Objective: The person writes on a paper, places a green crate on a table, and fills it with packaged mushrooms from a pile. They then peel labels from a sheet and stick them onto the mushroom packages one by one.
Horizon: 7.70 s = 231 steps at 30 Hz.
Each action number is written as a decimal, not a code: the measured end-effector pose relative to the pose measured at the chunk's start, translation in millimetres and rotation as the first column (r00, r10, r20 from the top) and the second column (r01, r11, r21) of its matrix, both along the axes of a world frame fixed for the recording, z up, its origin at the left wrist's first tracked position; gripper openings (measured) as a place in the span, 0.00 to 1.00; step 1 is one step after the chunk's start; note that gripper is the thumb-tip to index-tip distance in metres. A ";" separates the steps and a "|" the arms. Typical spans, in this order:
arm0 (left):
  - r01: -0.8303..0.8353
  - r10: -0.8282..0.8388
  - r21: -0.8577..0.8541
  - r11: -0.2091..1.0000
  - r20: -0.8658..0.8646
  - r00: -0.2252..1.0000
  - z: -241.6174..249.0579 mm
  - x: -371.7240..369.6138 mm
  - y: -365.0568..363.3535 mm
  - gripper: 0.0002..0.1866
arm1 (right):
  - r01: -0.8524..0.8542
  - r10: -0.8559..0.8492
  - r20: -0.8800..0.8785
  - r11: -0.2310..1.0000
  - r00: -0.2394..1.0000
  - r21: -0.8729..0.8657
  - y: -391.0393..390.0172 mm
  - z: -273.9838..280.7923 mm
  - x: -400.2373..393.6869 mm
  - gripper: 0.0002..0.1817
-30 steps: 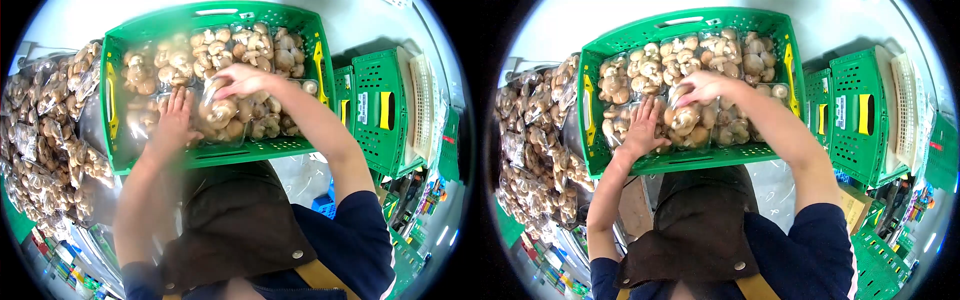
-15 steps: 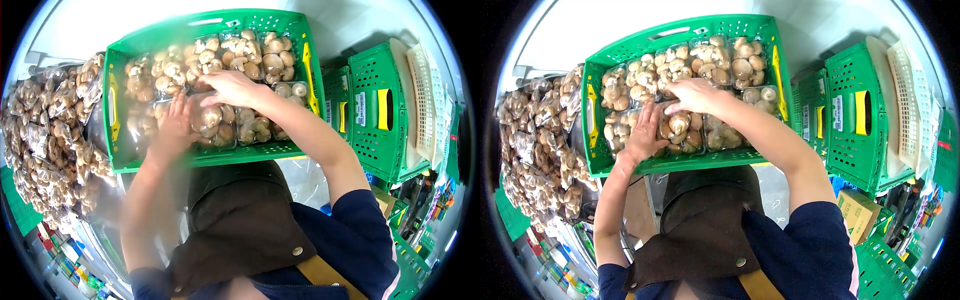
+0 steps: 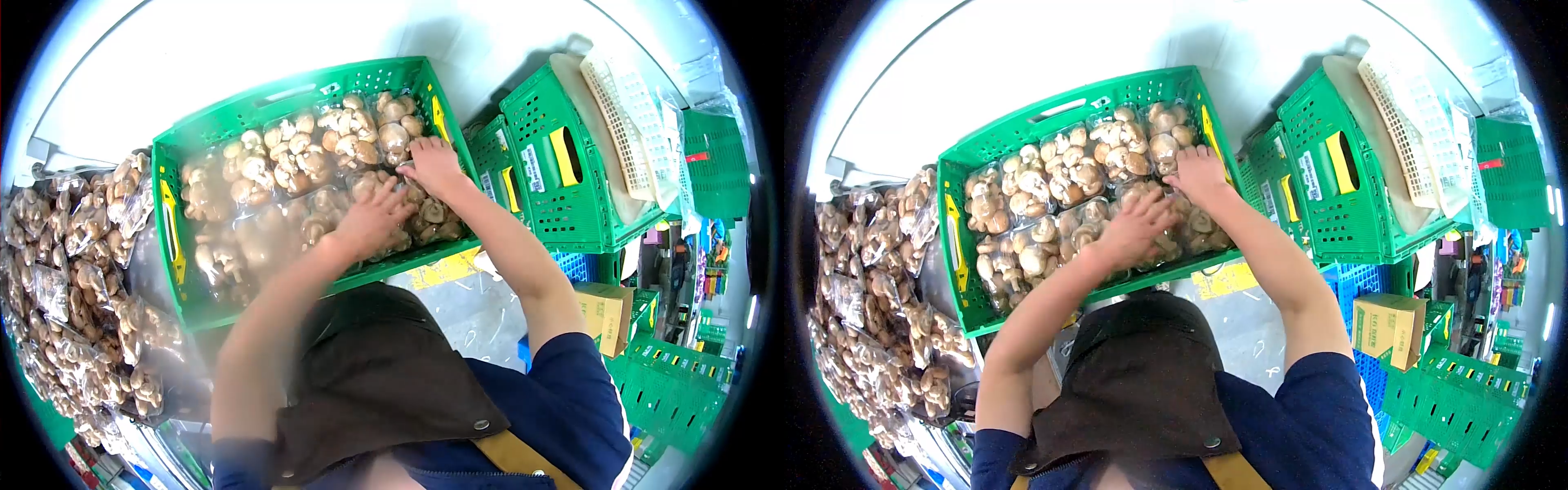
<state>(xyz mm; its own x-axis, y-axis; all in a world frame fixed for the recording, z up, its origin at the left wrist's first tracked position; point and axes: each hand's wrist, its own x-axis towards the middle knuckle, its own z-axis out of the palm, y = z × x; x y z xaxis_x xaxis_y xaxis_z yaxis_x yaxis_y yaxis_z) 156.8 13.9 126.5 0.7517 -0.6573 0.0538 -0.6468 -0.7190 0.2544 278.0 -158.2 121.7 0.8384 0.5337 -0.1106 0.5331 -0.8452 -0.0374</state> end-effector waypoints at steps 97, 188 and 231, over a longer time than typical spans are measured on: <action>-0.882 0.280 -0.314 -0.350 -0.934 0.222 77.7 -121.5 7.3 0.09 | 0.001 0.468 -0.437 0.682 0.768 0.731 11.9 117.6 -26.0 0.07; -0.818 0.706 -0.528 -0.228 -0.668 0.234 88.5 -136.6 -0.6 0.06 | 0.021 0.719 -0.480 0.545 0.504 0.838 40.2 91.0 -64.5 0.14; -0.810 0.211 -0.240 -0.535 -0.966 0.148 59.8 -142.2 35.9 0.07 | -0.424 0.392 -0.173 0.879 0.903 -0.220 92.4 46.2 166.5 0.15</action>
<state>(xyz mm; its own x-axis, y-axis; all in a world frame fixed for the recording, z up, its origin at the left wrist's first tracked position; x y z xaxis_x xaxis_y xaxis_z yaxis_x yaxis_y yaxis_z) 14.6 49.7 186.3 0.6127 0.5542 -0.5634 0.3425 0.4563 0.8213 444.5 -65.8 168.0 0.5239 0.7679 -0.3686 0.8373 -0.5437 0.0574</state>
